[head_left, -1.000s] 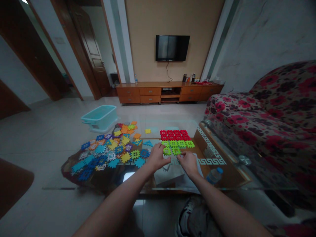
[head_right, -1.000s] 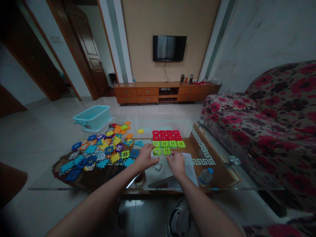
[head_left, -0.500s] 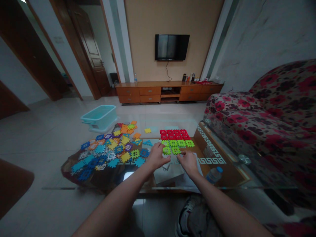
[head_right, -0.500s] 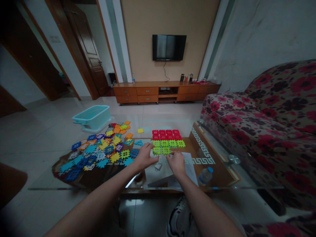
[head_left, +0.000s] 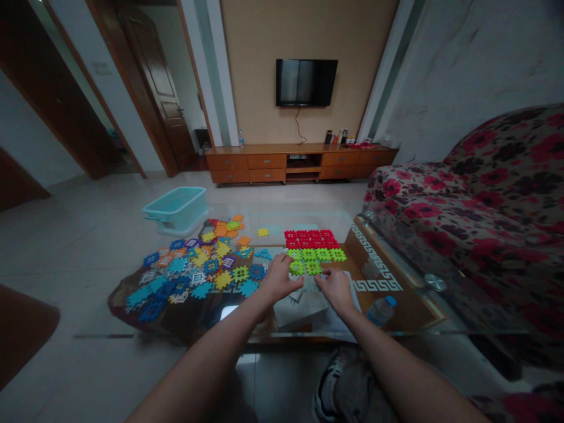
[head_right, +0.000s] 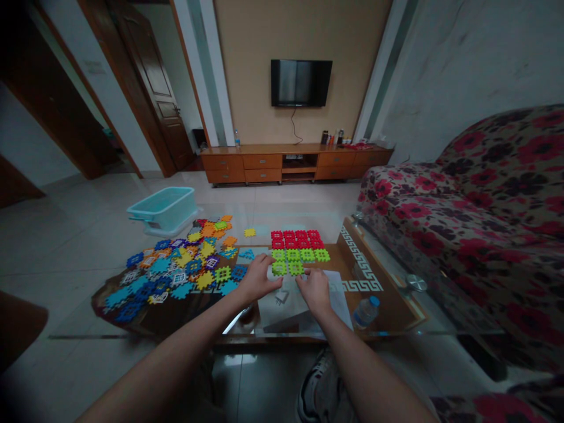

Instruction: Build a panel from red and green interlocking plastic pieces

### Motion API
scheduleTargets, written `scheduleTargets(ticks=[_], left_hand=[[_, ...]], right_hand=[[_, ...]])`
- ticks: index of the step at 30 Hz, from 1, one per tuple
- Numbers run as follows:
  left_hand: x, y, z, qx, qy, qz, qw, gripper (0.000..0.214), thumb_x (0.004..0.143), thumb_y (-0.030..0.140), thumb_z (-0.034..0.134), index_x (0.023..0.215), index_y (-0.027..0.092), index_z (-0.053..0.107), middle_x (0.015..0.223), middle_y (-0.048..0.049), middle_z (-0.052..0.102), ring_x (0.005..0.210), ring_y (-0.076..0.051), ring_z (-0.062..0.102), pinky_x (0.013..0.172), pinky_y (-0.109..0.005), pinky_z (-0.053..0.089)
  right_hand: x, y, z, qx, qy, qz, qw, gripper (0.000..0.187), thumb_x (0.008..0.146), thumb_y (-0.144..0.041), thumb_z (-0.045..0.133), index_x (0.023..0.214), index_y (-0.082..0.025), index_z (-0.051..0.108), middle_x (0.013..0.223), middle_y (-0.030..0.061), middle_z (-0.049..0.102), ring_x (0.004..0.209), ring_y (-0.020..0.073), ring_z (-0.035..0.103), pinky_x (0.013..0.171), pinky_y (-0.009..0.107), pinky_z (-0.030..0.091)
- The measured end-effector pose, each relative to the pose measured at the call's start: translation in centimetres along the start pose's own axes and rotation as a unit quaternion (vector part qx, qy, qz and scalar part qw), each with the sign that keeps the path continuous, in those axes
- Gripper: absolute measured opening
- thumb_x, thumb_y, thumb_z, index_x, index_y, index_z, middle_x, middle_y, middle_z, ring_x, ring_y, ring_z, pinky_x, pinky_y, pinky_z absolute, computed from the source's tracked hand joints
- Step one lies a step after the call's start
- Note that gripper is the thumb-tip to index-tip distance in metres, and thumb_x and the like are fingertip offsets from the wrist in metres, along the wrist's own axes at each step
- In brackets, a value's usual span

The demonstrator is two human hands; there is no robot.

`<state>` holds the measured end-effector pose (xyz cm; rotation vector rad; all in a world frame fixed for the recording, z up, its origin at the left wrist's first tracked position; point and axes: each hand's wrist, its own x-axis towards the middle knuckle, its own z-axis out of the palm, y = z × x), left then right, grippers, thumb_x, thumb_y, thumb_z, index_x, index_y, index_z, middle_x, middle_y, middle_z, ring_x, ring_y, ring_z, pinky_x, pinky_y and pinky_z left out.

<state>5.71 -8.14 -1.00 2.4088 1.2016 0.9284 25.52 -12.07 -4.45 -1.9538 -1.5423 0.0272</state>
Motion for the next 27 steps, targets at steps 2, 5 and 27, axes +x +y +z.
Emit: scheduleTargets(ticks=[2, 5, 27], left_hand=[[-0.02, -0.05, 0.0, -0.001, 0.0, 0.003, 1.0, 0.04, 0.07, 0.034, 0.074, 0.104, 0.02, 0.059, 0.101, -0.0063, 0.058, 0.103, -0.026, 0.055, 0.094, -0.042, 0.046], [-0.05, -0.17, 0.09, 0.002, -0.001, 0.004, 1.0, 0.04, 0.07, 0.034, 0.073, 0.104, 0.019, 0.059, 0.101, -0.0063, 0.057, 0.103, -0.026, 0.055, 0.094, -0.042, 0.046], [0.01, -0.44, 0.13, 0.009, 0.003, 0.006, 1.0, 0.038, 0.071, 0.035, 0.073, 0.103, 0.018, 0.06, 0.099, -0.0073, 0.058, 0.101, -0.026, 0.055, 0.092, -0.039, 0.046]], right_hand=[[0.0, 0.0, -0.01, -0.001, -0.002, 0.001, 1.0, 0.016, 0.074, -0.026, 0.064, 0.079, -0.016, 0.075, 0.074, 0.0099, 0.074, 0.068, 0.0222, 0.068, 0.066, 0.029, 0.05], [-0.01, -0.07, -0.09, -0.004, -0.009, 0.008, 1.0, 0.017, 0.075, -0.027, 0.065, 0.081, -0.014, 0.075, 0.078, 0.0115, 0.074, 0.071, 0.0231, 0.068, 0.069, 0.031, 0.051], [0.26, -0.72, -0.74, -0.025, -0.067, 0.046, 0.996, 0.022, 0.078, -0.025, 0.066, 0.089, -0.008, 0.076, 0.089, 0.0141, 0.076, 0.084, 0.0247, 0.07, 0.078, 0.028, 0.047]])
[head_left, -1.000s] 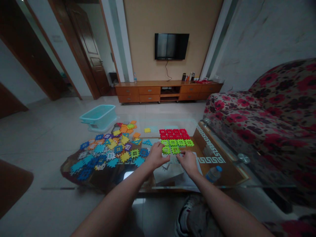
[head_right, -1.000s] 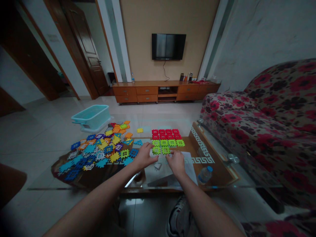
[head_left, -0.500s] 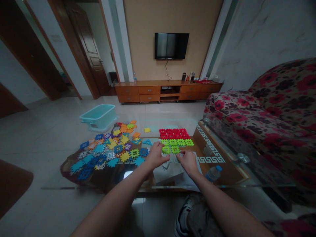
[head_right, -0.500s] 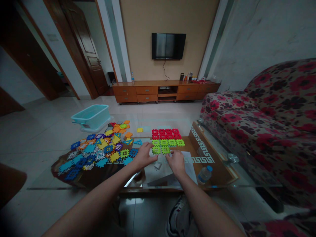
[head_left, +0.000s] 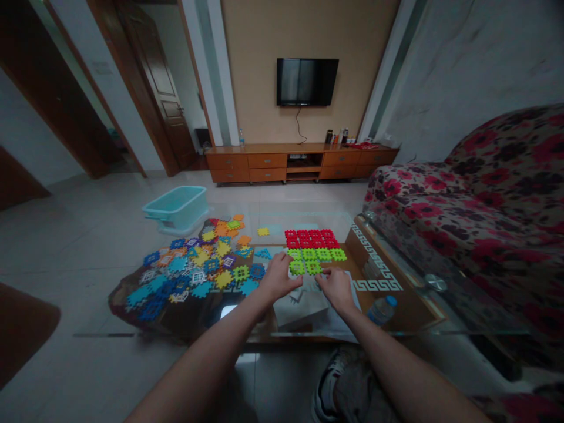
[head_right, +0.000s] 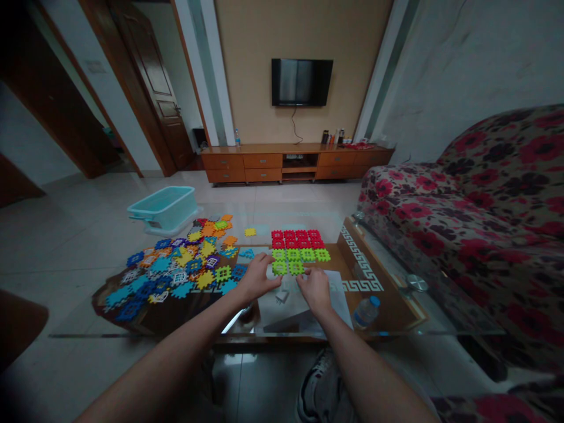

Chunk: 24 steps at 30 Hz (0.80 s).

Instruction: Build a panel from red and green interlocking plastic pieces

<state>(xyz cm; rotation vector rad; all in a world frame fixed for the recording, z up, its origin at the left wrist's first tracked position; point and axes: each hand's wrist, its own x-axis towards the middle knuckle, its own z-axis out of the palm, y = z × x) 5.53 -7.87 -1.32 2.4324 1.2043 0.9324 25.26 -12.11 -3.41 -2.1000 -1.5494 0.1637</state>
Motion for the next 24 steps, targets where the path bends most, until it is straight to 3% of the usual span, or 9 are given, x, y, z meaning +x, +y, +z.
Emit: scheduleTargets(ticks=[24], left_hand=[[0.06, -0.11, 0.06, -0.002, -0.002, -0.004, 1.0, 0.039, 0.07, 0.034, 0.074, 0.103, 0.02, 0.06, 0.099, -0.0065, 0.057, 0.1, -0.026, 0.054, 0.092, -0.04, 0.045]], right_hand=[[0.0, -0.06, 0.1, 0.003, -0.006, 0.006, 1.0, 0.025, 0.079, -0.027, 0.064, 0.091, -0.008, 0.076, 0.09, 0.014, 0.076, 0.085, 0.0251, 0.07, 0.079, 0.029, 0.047]])
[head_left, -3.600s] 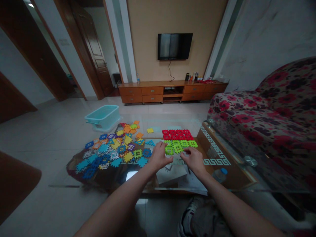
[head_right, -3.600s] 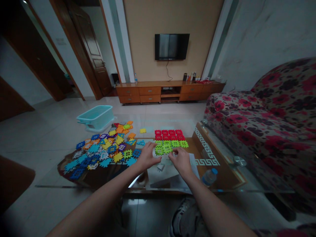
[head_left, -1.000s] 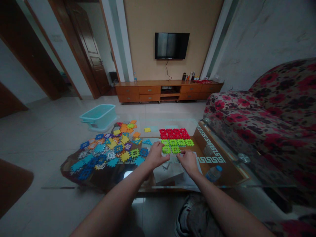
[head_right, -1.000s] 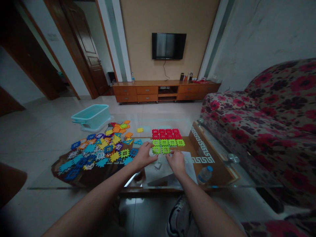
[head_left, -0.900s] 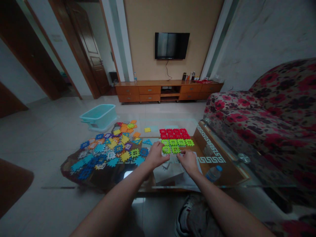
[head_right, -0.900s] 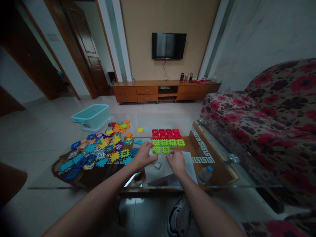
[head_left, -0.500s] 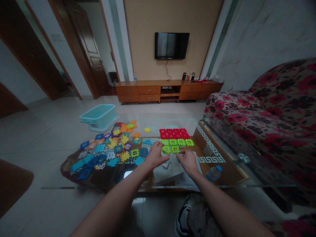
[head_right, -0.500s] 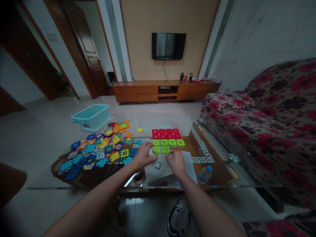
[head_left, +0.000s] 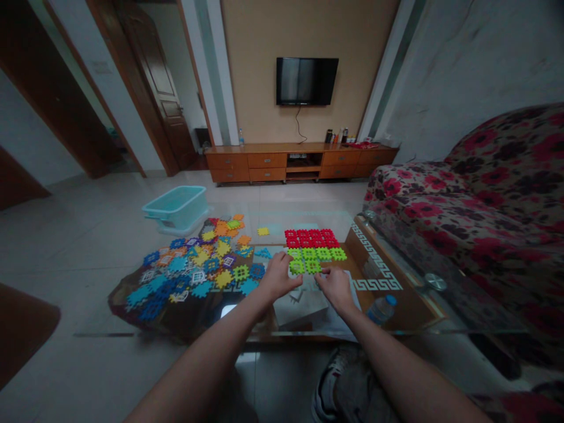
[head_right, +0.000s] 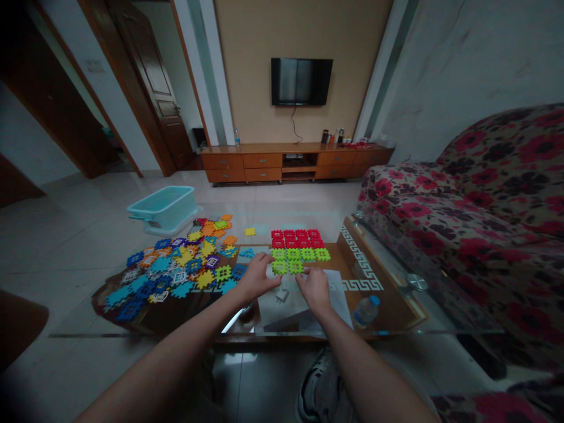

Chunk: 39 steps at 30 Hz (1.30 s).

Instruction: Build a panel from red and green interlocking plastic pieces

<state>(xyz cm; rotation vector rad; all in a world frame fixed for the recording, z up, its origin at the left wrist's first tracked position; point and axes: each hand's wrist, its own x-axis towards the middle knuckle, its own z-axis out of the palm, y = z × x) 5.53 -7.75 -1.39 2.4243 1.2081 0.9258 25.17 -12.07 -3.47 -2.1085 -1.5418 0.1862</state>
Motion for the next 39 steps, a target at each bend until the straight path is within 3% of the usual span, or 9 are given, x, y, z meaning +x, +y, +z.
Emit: scheduleTargets(ticks=[39], left_hand=[[0.06, 0.12, -0.36, -0.004, -0.009, -0.007, 1.0, 0.037, 0.07, 0.034, 0.074, 0.102, 0.019, 0.06, 0.099, -0.007, 0.058, 0.102, -0.026, 0.055, 0.092, -0.041, 0.046]], right_hand=[[-0.28, -0.45, -0.43, -0.006, 0.004, 0.0, 1.0, 0.023, 0.08, -0.026, 0.065, 0.091, -0.009, 0.074, 0.092, 0.0144, 0.075, 0.086, 0.0244, 0.069, 0.08, 0.028, 0.047]])
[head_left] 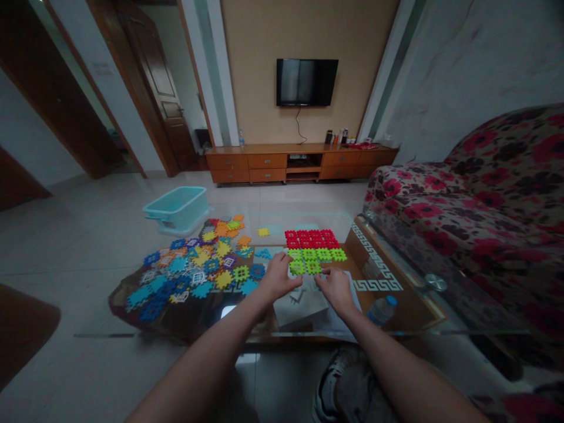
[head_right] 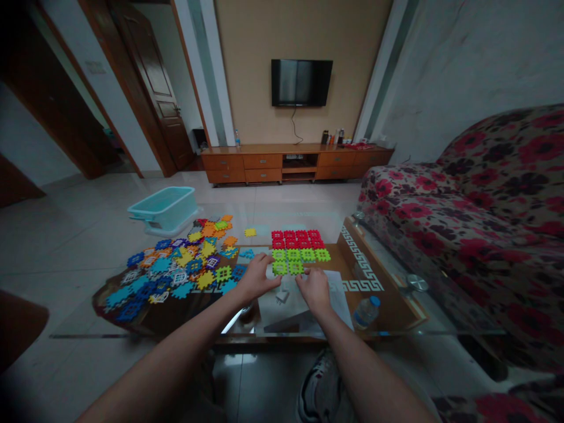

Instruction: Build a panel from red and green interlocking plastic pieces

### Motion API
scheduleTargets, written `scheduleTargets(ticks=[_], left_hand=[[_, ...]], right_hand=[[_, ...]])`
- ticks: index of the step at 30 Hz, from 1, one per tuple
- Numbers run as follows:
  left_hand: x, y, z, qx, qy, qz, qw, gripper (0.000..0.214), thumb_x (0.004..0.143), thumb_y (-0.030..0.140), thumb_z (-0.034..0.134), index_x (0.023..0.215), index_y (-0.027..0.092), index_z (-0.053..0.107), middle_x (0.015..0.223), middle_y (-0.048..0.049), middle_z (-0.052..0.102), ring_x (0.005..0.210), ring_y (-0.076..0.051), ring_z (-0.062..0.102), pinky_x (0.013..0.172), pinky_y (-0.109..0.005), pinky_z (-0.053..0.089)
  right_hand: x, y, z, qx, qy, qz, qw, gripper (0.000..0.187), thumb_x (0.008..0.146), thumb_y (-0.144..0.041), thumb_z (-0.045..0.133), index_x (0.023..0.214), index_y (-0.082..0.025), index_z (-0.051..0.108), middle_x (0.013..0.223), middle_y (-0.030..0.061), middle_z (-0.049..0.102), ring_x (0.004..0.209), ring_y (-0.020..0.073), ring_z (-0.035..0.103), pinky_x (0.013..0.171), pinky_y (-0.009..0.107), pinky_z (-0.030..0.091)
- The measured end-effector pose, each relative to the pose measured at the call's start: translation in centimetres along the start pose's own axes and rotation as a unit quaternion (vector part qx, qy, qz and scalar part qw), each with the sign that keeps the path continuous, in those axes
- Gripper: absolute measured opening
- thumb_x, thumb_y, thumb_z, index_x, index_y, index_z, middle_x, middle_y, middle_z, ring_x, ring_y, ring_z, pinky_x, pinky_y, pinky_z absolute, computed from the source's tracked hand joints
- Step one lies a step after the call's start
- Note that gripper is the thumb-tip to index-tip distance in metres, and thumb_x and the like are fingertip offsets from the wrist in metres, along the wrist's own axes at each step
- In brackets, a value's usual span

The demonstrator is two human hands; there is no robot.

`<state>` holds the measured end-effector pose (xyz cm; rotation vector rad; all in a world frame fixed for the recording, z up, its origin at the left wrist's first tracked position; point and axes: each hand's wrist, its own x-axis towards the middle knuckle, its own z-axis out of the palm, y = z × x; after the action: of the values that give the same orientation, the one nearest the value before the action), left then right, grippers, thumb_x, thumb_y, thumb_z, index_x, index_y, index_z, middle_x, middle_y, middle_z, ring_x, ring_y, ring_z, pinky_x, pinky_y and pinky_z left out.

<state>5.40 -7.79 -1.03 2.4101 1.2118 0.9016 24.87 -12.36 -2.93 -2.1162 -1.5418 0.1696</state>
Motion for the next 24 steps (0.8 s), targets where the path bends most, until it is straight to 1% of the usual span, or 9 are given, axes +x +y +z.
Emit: scheduleTargets(ticks=[8, 14, 18, 21, 24], left_hand=[[0.0, 0.11, -0.13, -0.004, -0.004, -0.002, 1.0, 0.038, 0.07, 0.034, 0.074, 0.102, 0.02, 0.06, 0.1, -0.0069, 0.058, 0.103, -0.026, 0.055, 0.093, -0.042, 0.045], [0.01, 0.16, -0.21, -0.002, -0.005, -0.003, 1.0, 0.037, 0.071, 0.035, 0.073, 0.102, 0.019, 0.06, 0.1, -0.0074, 0.059, 0.101, -0.026, 0.055, 0.092, -0.042, 0.046], [0.03, 0.15, -0.25, 0.0, -0.005, 0.002, 1.0, 0.037, 0.072, 0.035, 0.072, 0.102, 0.019, 0.06, 0.1, -0.0077, 0.059, 0.101, -0.026, 0.055, 0.092, -0.041, 0.046], [-0.04, -0.14, -0.14, 0.006, -0.014, 0.005, 1.0, 0.038, 0.071, 0.035, 0.073, 0.104, 0.02, 0.06, 0.101, -0.0072, 0.059, 0.103, -0.027, 0.055, 0.093, -0.042, 0.045], [-0.23, -0.75, -0.25, 0.03, -0.023, 0.002, 0.999, 0.039, 0.071, 0.032, 0.071, 0.107, 0.02, 0.06, 0.102, -0.0073, 0.059, 0.104, -0.027, 0.055, 0.093, -0.041, 0.045]], right_hand=[[0.09, 0.16, 0.12, -0.002, 0.003, -0.009, 1.0, 0.021, 0.079, -0.026, 0.064, 0.088, -0.011, 0.074, 0.092, 0.0141, 0.075, 0.088, 0.0252, 0.069, 0.082, 0.029, 0.047], [0.15, 0.23, 0.16, 0.002, 0.001, -0.006, 1.0, 0.023, 0.079, -0.027, 0.064, 0.09, -0.009, 0.074, 0.091, 0.0139, 0.075, 0.085, 0.0246, 0.069, 0.081, 0.029, 0.047], [0.05, 0.2, 0.12, 0.002, -0.001, -0.012, 1.0, 0.024, 0.079, -0.026, 0.064, 0.092, -0.009, 0.074, 0.093, 0.0146, 0.075, 0.088, 0.025, 0.069, 0.082, 0.03, 0.047], [-0.07, 0.19, 0.03, 0.004, -0.001, -0.013, 1.0, 0.022, 0.078, -0.026, 0.065, 0.091, -0.01, 0.074, 0.094, 0.0144, 0.075, 0.088, 0.0247, 0.069, 0.082, 0.029, 0.048], [0.01, 0.3, -0.21, 0.007, -0.001, -0.004, 1.0, 0.024, 0.075, -0.024, 0.067, 0.093, -0.009, 0.073, 0.094, 0.0155, 0.074, 0.087, 0.0252, 0.069, 0.081, 0.03, 0.048]])
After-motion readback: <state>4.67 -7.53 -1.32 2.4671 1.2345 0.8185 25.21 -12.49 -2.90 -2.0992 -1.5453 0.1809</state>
